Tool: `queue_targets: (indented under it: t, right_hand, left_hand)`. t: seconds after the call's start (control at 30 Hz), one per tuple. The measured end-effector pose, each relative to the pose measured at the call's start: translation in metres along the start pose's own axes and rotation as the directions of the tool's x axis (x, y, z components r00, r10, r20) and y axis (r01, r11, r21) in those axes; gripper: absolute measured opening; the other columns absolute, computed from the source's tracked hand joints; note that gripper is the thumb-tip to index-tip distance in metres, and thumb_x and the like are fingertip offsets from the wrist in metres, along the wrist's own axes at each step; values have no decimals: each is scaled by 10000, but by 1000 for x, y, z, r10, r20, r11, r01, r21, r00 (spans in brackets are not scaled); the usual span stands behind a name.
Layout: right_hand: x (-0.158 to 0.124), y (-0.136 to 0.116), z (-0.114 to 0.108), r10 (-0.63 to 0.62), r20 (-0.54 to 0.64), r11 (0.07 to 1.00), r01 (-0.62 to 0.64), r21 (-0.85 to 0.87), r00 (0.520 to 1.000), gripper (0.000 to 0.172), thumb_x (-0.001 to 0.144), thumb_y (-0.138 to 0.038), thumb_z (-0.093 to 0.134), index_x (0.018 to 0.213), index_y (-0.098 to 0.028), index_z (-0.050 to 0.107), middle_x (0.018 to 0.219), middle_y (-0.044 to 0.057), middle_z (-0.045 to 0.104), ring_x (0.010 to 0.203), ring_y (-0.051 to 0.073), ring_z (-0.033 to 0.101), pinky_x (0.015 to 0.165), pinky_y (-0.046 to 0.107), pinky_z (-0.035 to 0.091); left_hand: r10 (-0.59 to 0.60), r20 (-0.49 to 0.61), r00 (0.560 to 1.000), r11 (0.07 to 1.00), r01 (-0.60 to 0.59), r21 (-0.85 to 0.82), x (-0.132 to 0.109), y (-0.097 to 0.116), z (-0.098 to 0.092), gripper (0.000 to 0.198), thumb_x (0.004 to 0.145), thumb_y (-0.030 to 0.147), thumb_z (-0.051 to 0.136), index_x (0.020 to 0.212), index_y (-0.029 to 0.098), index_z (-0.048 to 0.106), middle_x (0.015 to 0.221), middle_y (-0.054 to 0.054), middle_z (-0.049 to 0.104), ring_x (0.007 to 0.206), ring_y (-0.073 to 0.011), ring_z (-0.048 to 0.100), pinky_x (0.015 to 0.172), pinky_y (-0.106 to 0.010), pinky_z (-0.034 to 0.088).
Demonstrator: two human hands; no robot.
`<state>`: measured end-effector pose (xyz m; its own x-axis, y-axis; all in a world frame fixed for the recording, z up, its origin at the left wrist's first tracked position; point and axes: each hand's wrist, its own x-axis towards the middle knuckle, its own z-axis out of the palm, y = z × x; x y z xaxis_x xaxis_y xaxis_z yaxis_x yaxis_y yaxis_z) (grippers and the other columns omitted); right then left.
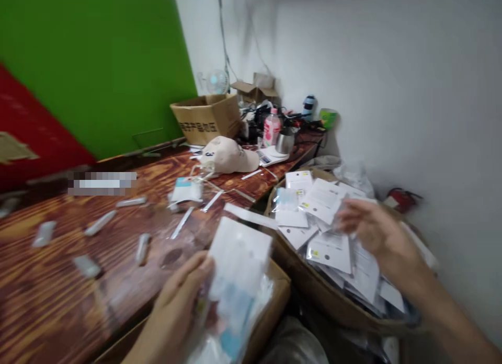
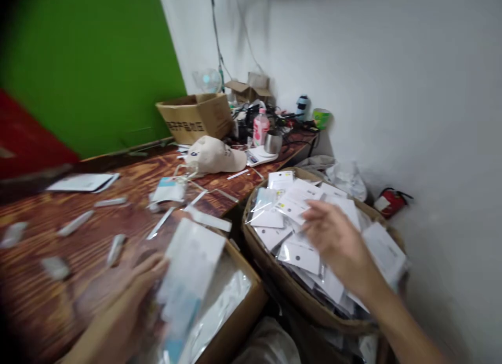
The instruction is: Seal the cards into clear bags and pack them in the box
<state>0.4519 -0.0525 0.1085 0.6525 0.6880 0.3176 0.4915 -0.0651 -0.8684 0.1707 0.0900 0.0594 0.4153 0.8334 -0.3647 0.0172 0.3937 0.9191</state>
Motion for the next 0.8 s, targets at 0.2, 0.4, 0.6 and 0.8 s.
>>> queue_targets:
  t: [0.2, 0.4, 0.6, 0.8]
  right_hand:
    - [-51, -45, 75, 61, 591, 935, -253, 248, 804, 405, 934, -491, 569, 1231, -223, 634, 735, 20, 682, 629, 149, 674, 590, 229, 584]
    - [-80, -46, 105, -323, 293, 946, 309, 93, 900, 218, 937, -247, 572, 1128, -285, 671, 899, -14, 753, 669, 118, 722, 637, 137, 586]
    - [-98, -52, 126, -760, 359, 608, 789, 95, 542, 334, 897, -272, 584, 1225, -289, 646, 963, 58, 740, 828, 222, 737, 621, 276, 623]
    - [-76, -77, 142, -915, 394, 186, 958, 217, 88, 276, 883, -287, 607, 1129, -180, 674, 1092, 7, 744, 978, 241, 711, 794, 378, 535]
  left_hand:
    - [230, 186, 955, 914, -278, 296, -30, 4, 4, 386, 927, 541, 500, 971, 185, 644, 627, 25, 576, 477, -131, 606, 429, -217, 518]
    - [801, 299, 519, -2, -496, 868, -69, -24, -17, 655, 904, 317, 578, 1481, 124, 335, 1413, -193, 498, 1320, -313, 473, 1062, -412, 460]
    - [864, 176, 471, 15, -375, 927, -75, -45, -32, 646, 847, 28, 436, 1477, 103, 314, 1364, -184, 504, 1318, -231, 454, 1092, -349, 422]
    - [830, 262, 492, -98, -332, 938, -93, -30, -61, 553, 833, -26, 354, 1377, 40, 433, 1353, -214, 564, 1368, -249, 425, 1114, -412, 409]
